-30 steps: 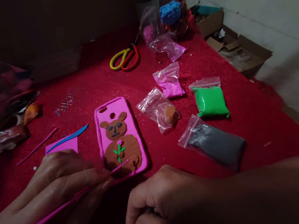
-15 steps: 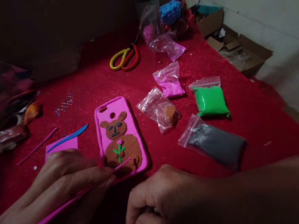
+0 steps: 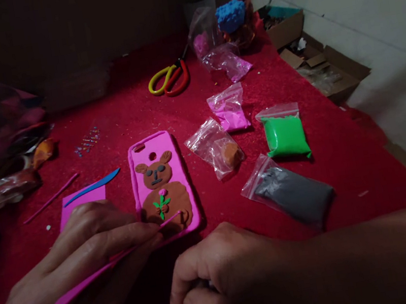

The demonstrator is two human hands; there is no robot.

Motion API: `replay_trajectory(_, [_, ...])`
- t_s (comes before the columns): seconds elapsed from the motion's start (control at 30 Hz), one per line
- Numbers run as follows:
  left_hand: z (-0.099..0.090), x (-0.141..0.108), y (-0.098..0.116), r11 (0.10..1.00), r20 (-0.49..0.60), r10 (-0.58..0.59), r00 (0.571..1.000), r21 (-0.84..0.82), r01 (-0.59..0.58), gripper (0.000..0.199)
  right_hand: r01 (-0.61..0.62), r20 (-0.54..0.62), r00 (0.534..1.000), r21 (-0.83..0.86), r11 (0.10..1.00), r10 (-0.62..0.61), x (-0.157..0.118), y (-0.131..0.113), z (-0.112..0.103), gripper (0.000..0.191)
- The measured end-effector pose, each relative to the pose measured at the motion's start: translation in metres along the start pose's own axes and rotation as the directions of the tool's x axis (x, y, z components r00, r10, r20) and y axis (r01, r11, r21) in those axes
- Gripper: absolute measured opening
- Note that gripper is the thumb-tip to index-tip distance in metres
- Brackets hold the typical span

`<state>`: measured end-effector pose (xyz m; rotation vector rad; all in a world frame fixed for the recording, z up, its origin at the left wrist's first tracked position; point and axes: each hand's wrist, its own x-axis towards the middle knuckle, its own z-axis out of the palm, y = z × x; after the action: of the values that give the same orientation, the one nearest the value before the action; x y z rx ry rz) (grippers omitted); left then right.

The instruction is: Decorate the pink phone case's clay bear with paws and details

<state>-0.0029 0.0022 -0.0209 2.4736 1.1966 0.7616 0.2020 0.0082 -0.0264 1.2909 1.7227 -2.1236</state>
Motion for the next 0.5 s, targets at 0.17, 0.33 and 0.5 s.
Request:
replay_trajectory(0.17, [-0.0003,0.0007,0.0006,0.999,0.000,-0.003,1.000,0.032,0.003,0.015,0.003,0.003,1.000,0.009,1.000,-0.003,-0.0012,0.0019,0.0017,0.033])
replay_trajectory(0.33, [-0.0010,-0.0009,0.0008,1.000,-0.020,0.002,1.000,0.022,-0.001,0.016,-0.012,0.003,1.000,-0.013,1.000,0.012,-0.0038,0.0002,0.0006,0.032])
replay_trajectory(0.5, [0.0002,-0.0012,0.0015,1.000,-0.025,-0.012,1.000,0.005,0.012,0.016,-0.036,-0.019,0.999,-0.049,0.998,0.035,-0.0030,-0.0045,-0.0019,0.030])
